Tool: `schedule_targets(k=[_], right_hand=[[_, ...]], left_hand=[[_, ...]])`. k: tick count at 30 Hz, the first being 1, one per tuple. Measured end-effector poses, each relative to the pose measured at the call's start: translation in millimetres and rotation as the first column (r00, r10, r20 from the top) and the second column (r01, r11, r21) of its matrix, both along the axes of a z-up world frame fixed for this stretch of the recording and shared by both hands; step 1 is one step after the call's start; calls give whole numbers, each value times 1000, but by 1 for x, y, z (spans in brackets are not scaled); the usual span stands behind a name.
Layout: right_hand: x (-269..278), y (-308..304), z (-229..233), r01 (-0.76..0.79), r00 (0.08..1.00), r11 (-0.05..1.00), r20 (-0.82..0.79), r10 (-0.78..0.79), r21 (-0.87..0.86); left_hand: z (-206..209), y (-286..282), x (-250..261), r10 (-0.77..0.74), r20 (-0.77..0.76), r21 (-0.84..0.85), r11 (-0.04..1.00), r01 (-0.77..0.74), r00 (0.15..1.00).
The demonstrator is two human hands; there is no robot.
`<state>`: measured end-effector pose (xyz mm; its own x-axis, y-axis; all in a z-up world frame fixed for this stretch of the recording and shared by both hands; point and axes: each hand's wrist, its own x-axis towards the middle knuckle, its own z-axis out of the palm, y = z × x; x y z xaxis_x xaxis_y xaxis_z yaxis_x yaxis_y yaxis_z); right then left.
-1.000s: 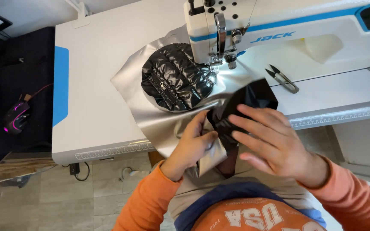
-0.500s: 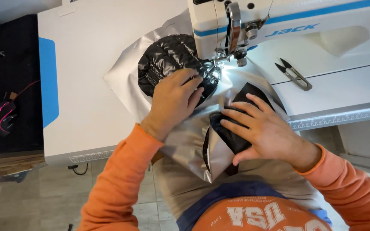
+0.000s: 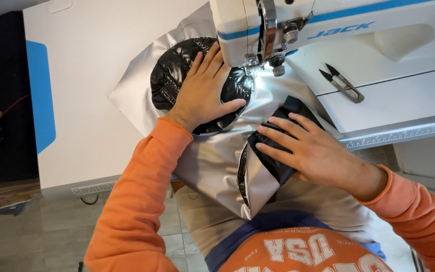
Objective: Sewing circular quilted patches onto silver fabric and cutting them out using an industrial sewing machine and scissors.
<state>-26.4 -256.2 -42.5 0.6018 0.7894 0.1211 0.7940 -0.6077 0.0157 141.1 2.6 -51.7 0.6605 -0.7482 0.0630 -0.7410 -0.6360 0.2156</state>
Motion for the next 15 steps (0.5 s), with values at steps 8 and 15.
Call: schedule_targets(k=[8, 15], right_hand=[[5, -10, -3, -24, 1000, 1000, -2, 24, -10], [11, -18, 1, -76, 994, 996, -80, 78, 36]], left_hand=[[-3, -3, -2, 45, 10, 29, 999, -45, 999], [-3, -4, -5, 81, 24, 23, 996, -81, 996]])
